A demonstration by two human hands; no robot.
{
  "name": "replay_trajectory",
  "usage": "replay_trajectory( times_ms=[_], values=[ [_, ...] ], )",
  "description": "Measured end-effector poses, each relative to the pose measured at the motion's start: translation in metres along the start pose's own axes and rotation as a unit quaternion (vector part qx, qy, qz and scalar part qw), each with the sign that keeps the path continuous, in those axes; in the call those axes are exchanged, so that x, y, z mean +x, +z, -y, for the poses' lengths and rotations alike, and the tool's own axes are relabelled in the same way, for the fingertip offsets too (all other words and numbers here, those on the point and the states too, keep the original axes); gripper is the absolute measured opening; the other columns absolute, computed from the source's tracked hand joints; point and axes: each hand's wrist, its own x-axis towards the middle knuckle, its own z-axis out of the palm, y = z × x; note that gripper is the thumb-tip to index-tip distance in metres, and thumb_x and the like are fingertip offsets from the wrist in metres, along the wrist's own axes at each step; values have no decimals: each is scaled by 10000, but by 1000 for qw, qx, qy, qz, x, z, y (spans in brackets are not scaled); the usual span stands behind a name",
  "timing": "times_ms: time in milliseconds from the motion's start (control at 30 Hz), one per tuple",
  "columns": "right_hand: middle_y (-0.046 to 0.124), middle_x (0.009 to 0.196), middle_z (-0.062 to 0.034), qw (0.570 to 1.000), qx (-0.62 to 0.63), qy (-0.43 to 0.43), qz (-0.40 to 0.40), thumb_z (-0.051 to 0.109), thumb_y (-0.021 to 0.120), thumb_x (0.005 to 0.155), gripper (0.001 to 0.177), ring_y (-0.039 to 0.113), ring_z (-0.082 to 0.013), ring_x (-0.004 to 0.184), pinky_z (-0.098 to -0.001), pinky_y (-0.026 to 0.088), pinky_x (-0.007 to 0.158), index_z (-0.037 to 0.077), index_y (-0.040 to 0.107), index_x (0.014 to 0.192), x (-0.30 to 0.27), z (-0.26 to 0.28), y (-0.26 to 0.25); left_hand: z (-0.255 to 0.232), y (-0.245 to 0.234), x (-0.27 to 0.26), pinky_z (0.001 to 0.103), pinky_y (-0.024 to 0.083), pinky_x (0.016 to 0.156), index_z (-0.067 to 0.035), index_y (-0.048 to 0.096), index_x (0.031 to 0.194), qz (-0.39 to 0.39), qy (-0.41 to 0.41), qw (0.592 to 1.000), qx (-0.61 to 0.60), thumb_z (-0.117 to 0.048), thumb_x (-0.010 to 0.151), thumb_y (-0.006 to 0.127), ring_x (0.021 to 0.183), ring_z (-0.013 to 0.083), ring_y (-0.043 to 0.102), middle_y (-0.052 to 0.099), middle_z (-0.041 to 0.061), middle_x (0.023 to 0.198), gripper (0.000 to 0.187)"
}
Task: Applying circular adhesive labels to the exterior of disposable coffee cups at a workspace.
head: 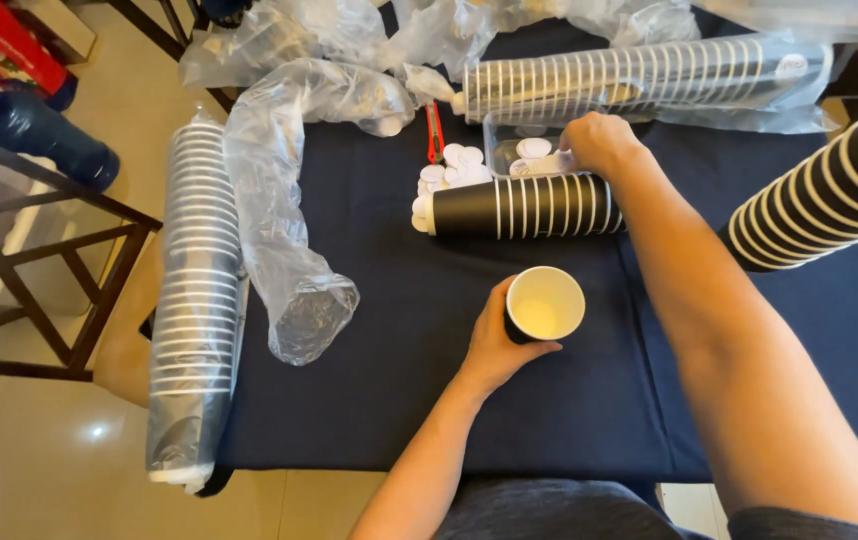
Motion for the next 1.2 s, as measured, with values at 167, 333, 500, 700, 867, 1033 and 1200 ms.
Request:
replay_trajectory(
  times_ms=[167,333,500,700,867,1033,1200],
  values=[
    [741,1180,-130,999,39,21,-8,221,806,789,464,685,-342,1117,-455,567,926,279,751,1246,-12,17,-19,4,2,1,465,397,1148,-147,416,1469,3,32,999,26,-321,629,889,1389,302,482,506,77,1486,980],
    [790,1064,-67,998,40,27,-43,154,697,827,405,739,-300,995,-409,605,881,300,783,1195,-15,3,-2,12,4,-1,466,370,1180,-135,417,1487,-4,62,997,49,-331,617,905,1407,318,473,489,121,1508,1016],
    [786,908,-152,983,83,2,-164,61,726,818,312,748,-342,862,-432,617,819,146,806,1107,-27,-11,-6,19,5,3,461,306,1232,-117,372,1529,-10,99,994,49,-268,609,929,1465,319,418,438,117,1571,1086],
    [765,931,-145,878,336,-18,-340,-145,695,823,412,739,-217,846,-364,605,881,-6,748,1208,-81,4,-42,-3,2,-6,492,276,1222,-199,257,1581,12,17,999,31,-260,600,933,1498,296,347,370,82,1605,1193],
    [757,876,-59,745,590,-26,-311,-17,861,818,352,738,-82,802,-212,648,769,23,719,1137,-139,33,-59,20,1,-3,498,293,1247,-68,189,1600,-30,200,978,42,-540,725,773,1499,338,359,348,182,1599,1153],
    [750,986,-123,664,696,-29,-272,-9,792,872,308,751,-152,901,-255,640,853,12,668,1153,-222,77,-52,2,-7,-17,461,312,1264,11,341,1524,-149,275,949,30,-780,958,431,1467,333,407,435,203,1522,978],
    [712,837,-134,584,774,30,-243,-25,833,776,401,681,-155,656,-220,553,515,-27,706,1157,-275,109,-10,-32,-11,-32,351,516,926,-13,614,1276,-203,264,942,34,-177,1008,599,1097,268,627,608,114,1222,315]
  ],
)
